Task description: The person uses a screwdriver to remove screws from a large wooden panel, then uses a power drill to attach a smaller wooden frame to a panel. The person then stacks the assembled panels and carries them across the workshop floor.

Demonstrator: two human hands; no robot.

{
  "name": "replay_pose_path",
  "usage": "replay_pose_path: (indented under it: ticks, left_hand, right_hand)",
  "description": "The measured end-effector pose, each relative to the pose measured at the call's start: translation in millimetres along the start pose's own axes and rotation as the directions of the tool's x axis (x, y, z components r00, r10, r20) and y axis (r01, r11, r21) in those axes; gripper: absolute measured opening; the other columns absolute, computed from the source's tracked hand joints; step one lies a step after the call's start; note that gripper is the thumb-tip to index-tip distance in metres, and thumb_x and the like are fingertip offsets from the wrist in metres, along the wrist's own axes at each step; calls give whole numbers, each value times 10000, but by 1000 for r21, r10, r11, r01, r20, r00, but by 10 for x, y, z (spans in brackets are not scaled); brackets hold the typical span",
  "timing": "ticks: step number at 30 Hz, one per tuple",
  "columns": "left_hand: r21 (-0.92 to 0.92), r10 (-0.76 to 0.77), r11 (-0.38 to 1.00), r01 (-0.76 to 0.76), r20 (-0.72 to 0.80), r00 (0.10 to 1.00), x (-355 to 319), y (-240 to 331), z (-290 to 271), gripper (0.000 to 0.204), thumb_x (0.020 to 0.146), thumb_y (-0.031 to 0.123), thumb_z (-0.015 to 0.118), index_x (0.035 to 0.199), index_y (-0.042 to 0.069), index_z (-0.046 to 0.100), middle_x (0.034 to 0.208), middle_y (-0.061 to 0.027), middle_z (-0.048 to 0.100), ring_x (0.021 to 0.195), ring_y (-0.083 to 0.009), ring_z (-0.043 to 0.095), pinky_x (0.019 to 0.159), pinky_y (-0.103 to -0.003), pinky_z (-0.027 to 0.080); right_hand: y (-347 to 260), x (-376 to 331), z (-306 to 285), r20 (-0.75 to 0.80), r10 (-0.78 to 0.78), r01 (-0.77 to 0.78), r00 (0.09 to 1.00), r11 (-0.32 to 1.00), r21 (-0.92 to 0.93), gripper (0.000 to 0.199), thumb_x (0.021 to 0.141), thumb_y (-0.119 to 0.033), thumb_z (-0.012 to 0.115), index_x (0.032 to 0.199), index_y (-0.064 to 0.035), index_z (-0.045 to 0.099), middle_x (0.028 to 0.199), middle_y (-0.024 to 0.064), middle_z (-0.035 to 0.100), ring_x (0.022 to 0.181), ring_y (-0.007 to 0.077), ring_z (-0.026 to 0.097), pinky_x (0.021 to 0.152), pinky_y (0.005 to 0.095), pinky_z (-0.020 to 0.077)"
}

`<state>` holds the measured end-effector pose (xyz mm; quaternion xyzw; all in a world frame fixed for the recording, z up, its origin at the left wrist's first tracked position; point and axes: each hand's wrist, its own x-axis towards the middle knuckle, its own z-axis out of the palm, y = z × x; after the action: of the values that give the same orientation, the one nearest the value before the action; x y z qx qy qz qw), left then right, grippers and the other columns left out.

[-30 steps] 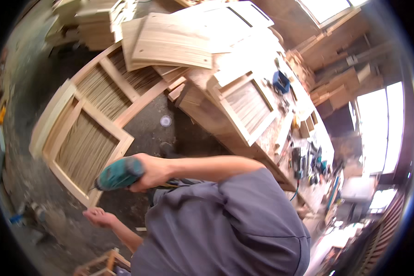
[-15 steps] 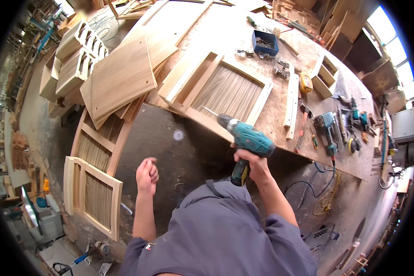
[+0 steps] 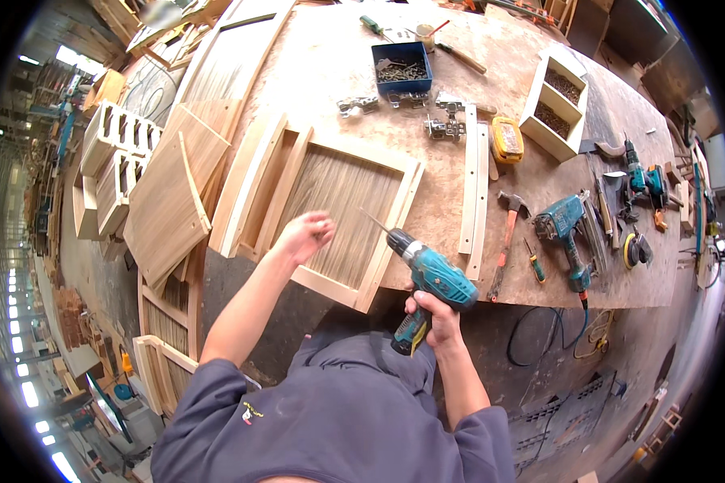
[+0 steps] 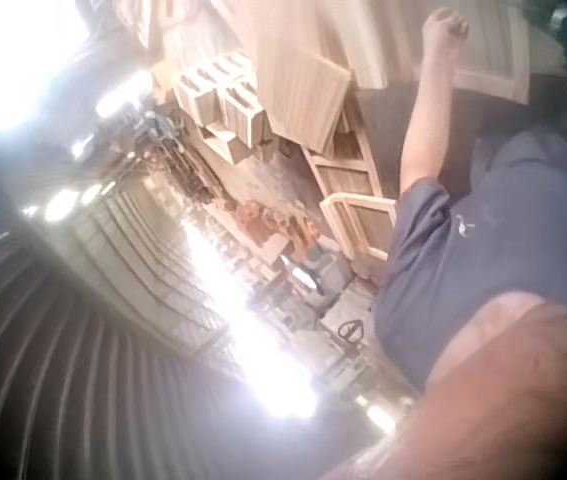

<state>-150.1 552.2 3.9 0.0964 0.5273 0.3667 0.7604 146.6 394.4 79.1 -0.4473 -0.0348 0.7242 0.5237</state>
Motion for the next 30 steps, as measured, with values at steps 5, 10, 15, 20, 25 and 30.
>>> replay_pose_path:
  ticks: [5,10,15,20,25,30]
  left_hand:
    - [146,14,988,-44,195,981,954,494,960,484,903,-154,425,1379,-101,355,1187,-205,530,1086,-286,592,952,-424,533]
    - [814,552,233,-532,340,761,1132,946,1238,417,866,64,642,1282,74,609,1162,-146,637,1106,-273,605,958,-397,504]
    - [848,730,-504,-162,519,444,534,1883,333,737,742,242,802,1371,26,484,1374,-198,508,1351,-336,412,1117,-426,369]
    - [988,717,-155,-9,119,687,491,1984,-377,989,681,350,803,1480,35,314,1363,-235,515,1299,-375,479,1084,-459,398]
    - [989,718,-115,93,18,696,562,1920,-376,999,668,378,749,1489,40,290,1349,-257,523,1199,-415,559,1020,-478,445]
    - [979,729,-148,138,14,684,570,1902,-353,987,670,373,724,1491,32,294,1353,-261,527,1189,-420,562,1020,-455,443]
  right_hand:
    - [53,-137,-17,-147,-136,135,980,991,-15,425,784,-50,656,1192,4,553,1002,136,623,681,195,604,669,355,537]
    - [239,73,113,-156,-143,154,977,986,59,468,768,-96,686,1203,-7,540,1005,130,622,662,185,606,668,360,554]
    - [398,1030,601,105,50,-77,993,960,269,444,829,-115,646,1237,-6,509,1048,111,607,671,153,570,699,351,528]
    - [593,2005,1201,261,185,-221,947,969,112,404,823,-122,648,1191,6,543,1028,101,627,677,143,575,689,333,532]
    - [619,2247,1314,262,222,-264,939,955,134,440,803,-104,652,1212,17,542,1026,117,633,653,138,578,671,337,546]
    - [620,2224,1291,262,251,-290,932,949,123,474,786,-97,670,1230,7,537,1024,120,632,658,140,588,677,344,562]
